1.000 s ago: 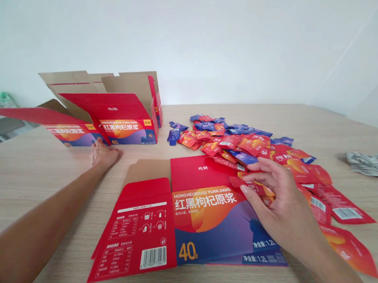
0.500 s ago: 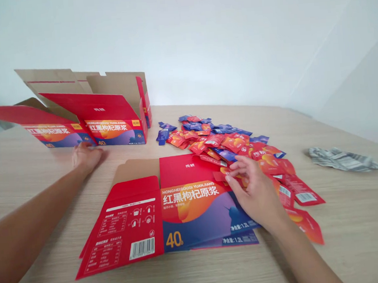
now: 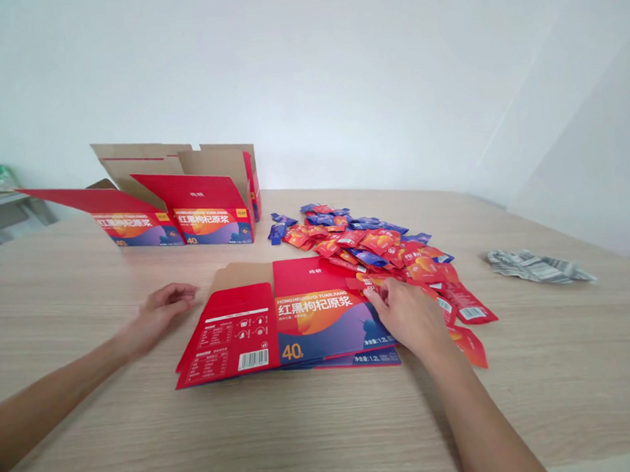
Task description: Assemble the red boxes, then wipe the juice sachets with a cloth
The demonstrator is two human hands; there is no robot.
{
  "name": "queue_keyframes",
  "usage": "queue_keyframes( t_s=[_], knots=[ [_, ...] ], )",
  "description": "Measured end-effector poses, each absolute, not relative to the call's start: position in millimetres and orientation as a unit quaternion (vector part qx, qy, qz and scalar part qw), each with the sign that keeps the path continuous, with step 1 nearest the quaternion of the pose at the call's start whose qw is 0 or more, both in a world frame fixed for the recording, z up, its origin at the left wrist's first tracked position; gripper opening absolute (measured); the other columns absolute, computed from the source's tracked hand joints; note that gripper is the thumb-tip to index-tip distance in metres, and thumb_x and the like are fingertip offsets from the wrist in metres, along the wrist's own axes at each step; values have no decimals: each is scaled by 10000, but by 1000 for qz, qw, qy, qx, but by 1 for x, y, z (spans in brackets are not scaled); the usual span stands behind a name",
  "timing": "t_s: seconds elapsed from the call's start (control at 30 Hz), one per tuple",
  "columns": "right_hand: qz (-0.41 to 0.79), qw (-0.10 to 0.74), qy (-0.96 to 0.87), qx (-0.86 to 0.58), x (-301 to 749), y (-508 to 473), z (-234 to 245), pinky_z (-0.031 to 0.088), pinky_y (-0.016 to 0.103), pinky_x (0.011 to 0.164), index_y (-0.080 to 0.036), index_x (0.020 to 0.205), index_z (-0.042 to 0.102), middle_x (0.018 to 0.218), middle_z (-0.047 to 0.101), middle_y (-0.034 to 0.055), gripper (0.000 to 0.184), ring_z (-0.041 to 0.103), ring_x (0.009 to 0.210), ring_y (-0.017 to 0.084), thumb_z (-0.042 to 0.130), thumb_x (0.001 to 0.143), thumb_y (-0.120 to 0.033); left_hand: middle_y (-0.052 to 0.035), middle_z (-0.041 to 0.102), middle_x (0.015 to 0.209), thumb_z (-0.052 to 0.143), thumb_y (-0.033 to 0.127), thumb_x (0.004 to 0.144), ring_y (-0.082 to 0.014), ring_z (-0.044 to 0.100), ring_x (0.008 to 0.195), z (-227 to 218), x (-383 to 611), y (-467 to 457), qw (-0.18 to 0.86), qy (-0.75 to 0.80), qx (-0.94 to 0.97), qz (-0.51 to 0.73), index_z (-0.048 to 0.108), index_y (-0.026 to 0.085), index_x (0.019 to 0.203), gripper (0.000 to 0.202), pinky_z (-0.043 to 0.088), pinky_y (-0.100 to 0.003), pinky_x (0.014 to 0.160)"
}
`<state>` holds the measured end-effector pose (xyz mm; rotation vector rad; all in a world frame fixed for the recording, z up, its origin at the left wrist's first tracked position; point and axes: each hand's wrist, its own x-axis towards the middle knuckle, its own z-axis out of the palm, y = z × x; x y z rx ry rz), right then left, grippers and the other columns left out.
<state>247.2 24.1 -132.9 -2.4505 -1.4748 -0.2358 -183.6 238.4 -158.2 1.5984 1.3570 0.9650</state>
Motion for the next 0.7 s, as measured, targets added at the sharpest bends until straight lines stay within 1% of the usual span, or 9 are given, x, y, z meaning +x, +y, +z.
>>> queue_keyframes(
  t_s=[0.07, 0.13, 0.2, 0.27, 0.37, 0.43, 0.53, 0.63, 0.7],
  knots=[
    [-75, 119, -507, -851, 243, 20, -131, 542, 432, 685, -265, 882, 714, 880, 843, 147, 421, 830, 885, 389, 550, 1119, -573, -72, 835, 991, 833, 509, 480, -393, 774, 1109, -148, -178, 205, 459, 541, 606, 360, 777, 275, 900, 484, 597, -506, 1015],
    [-46, 104, -501, -858, 238, 19, -128, 540, 423, 710, -250, 954, 740, 953, 862, 145, 381, 836, 951, 385, 577, 1120, -552, -77, 855, 1003, 841, 500, 492, -404, 788, 1106, -133, -170, 175, 538, 514, 592, 310, 756, 289, 881, 451, 620, -507, 961],
    [-11, 88, -488, -868, 234, 21, -125, 545, 416, 760, -222, 1037, 759, 1054, 875, 155, 334, 835, 1031, 380, 616, 1115, -513, -60, 863, 1017, 850, 438, 521, -373, 804, 1092, -118, -162, 152, 555, 501, 590, 306, 730, 276, 896, 426, 630, -456, 935],
    [21, 88, -474, -876, 231, 24, -120, 557, 409, 813, -183, 1115, 770, 1146, 872, 173, 325, 827, 1090, 372, 647, 1110, -484, -57, 862, 976, 841, 391, 503, -337, 815, 1022, -105, -154, 138, 570, 503, 574, 305, 700, 252, 898, 441, 638, -402, 889],
    [71, 123, -462, -875, 224, 27, -111, 575, 397, 874, -140, 1144, 788, 1204, 864, 193, 357, 826, 1109, 356, 657, 1114, -470, -51, 836, 846, 806, 334, 446, -276, 799, 847, -94, -147, 132, 571, 534, 528, 331, 668, 224, 915, 500, 619, -324, 724],
    [112, 161, -458, -867, 218, 25, -104, 586, 393, 886, -155, 1063, 810, 1151, 874, 178, 346, 837, 1068, 344, 664, 1108, -466, -39, 801, 750, 778, 274, 414, -255, 769, 724, -89, -144, 132, 568, 557, 497, 347, 644, 222, 937, 542, 579, -294, 600],
    [216, 268, -434, -833, 208, 19, -94, 612, 382, 835, -207, 980, 822, 1010, 888, 119, 314, 850, 939, 311, 694, 1086, -474, -39, 775, 692, 764, 188, 405, -261, 745, 618, -78, -143, 132, 584, 566, 463, 352, 611, 228, 947, 565, 588, -305, 520],
    [364, 404, -369, -754, 198, 14, -88, 636, 353, 761, -230, 977, 812, 905, 884, 69, 225, 828, 786, 255, 732, 1060, -424, -70, 777, 696, 757, 123, 436, -259, 733, 568, -60, -149, 127, 605, 552, 451, 356, 633, 204, 891, 479, 621, -328, 480],
    [422, 456, -340, -706, 192, 14, -85, 642, 340, 724, -228, 971, 797, 854, 872, 61, 178, 808, 729, 238, 763, 1034, -391, -93, 772, 689, 748, 87, 462, -257, 721, 531, -47, -154, 121, 618, 544, 435, 366, 662, 178, 824, 383, 618, -332, 443]
  ],
)
